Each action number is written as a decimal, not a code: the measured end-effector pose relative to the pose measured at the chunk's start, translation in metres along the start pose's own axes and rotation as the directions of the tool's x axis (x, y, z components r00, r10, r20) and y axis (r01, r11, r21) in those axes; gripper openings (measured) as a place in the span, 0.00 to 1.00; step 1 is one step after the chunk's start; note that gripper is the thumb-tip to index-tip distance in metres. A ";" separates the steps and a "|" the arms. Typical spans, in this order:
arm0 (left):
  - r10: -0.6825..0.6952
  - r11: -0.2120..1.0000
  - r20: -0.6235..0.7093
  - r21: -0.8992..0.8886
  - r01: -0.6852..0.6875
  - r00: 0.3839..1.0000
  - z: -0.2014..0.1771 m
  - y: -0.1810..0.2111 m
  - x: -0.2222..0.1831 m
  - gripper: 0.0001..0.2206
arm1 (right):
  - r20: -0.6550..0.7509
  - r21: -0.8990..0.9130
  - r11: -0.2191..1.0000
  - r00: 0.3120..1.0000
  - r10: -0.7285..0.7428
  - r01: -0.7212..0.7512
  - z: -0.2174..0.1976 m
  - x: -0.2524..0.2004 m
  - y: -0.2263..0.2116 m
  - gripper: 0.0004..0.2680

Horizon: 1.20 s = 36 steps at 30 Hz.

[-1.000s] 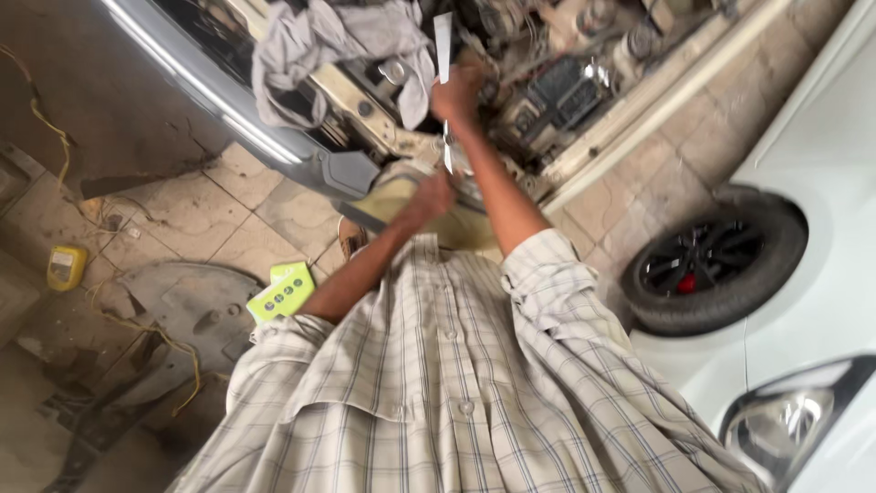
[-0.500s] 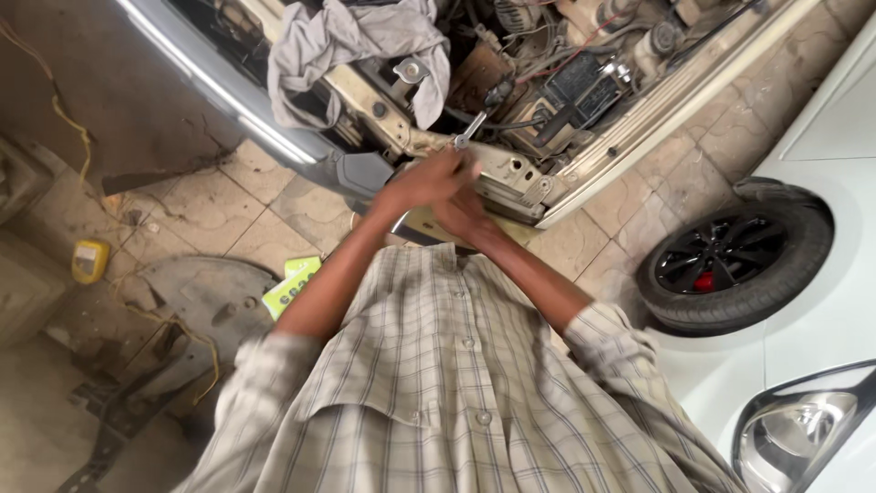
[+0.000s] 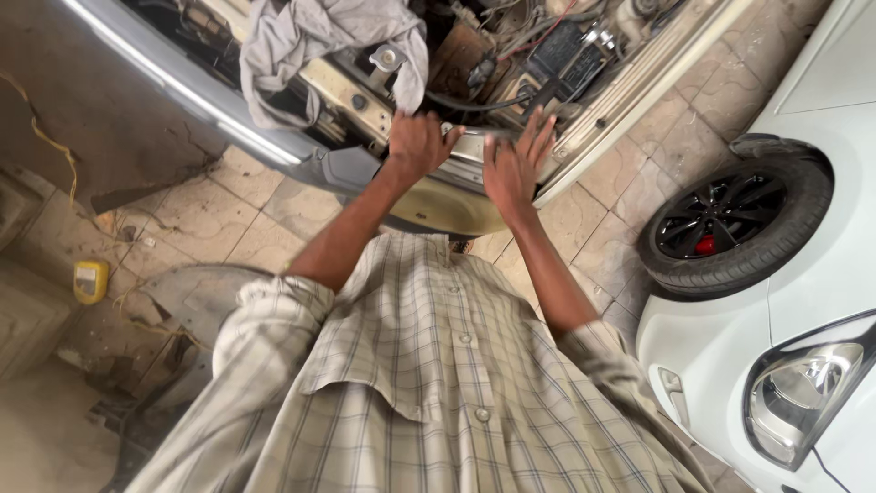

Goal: The person works on a car engine by using a socket wrench to tighten or loosen bolts near the headlight and front panel, using a cloth to wipe or hold components.

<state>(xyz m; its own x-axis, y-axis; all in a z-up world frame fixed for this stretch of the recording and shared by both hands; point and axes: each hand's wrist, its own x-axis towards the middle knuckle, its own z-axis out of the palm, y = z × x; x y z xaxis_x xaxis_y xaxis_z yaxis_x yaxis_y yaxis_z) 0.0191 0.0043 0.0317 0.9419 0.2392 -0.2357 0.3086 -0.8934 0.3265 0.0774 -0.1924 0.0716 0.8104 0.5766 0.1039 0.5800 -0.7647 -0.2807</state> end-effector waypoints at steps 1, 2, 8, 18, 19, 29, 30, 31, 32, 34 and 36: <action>-0.044 0.998 0.065 -0.047 0.047 0.997 0.016 -0.006 0.004 0.30 | 0.003 0.016 0.999 0.999 0.036 -0.036 0.008 0.020 0.003 0.18; 0.041 0.999 -0.084 -0.029 -0.044 0.996 0.038 -0.010 0.009 0.26 | 0.015 0.031 0.997 0.997 0.072 -0.072 0.017 0.039 0.005 0.18; 0.025 0.516 -0.266 -0.822 -0.240 0.964 0.137 0.007 0.020 0.23 | 0.218 0.175 0.976 0.972 0.088 -0.128 0.095 0.141 -0.056 0.14; 0.299 0.874 0.648 -0.480 0.071 0.700 -0.036 0.003 -0.108 0.25 | 0.094 0.223 0.776 0.779 -0.620 0.590 0.071 0.035 -0.094 0.09; 0.315 0.851 0.679 -0.512 0.120 0.663 -0.065 0.005 -0.115 0.25 | -0.053 0.236 0.681 0.709 -0.703 0.693 0.067 0.021 -0.087 0.08; 0.364 0.931 -0.367 0.182 -0.317 0.856 0.004 0.009 0.035 0.13 | 0.131 0.180 0.856 0.851 -0.509 0.485 0.055 -0.041 -0.048 0.16; 0.316 0.948 -0.419 0.109 -0.298 0.852 0.011 0.005 0.041 0.14 | 0.120 0.173 0.855 0.851 -0.511 0.489 0.039 -0.040 -0.052 0.15; 0.232 0.972 -0.345 0.048 -0.230 0.909 0.013 0.003 0.049 0.12 | 0.147 0.219 0.872 0.868 -0.474 0.438 0.018 -0.040 -0.052 0.15; 0.141 0.989 -0.249 -0.005 -0.147 0.958 0.013 -0.002 0.045 0.11 | 0.180 0.280 0.881 0.881 -0.437 0.380 0.000 -0.047 -0.058 0.14; 0.058 0.987 -0.390 -0.117 -0.111 0.919 0.006 -0.007 0.037 0.10 | 0.298 0.169 0.952 0.908 -0.295 0.253 -0.028 -0.046 -0.062 0.13; 0.066 0.987 -0.485 -0.099 -0.130 0.872 -0.008 -0.011 0.024 0.12 | 0.368 0.051 0.991 0.920 -0.133 0.122 -0.043 -0.041 -0.058 0.12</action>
<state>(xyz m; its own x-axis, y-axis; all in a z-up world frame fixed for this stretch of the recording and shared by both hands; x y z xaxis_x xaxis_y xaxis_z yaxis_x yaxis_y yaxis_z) 0.0390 0.0229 0.0295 0.9058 0.3341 0.2604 0.1952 -0.8748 0.4435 0.0139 -0.1837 0.1246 0.6386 0.7378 -0.2185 0.6699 -0.6728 -0.3140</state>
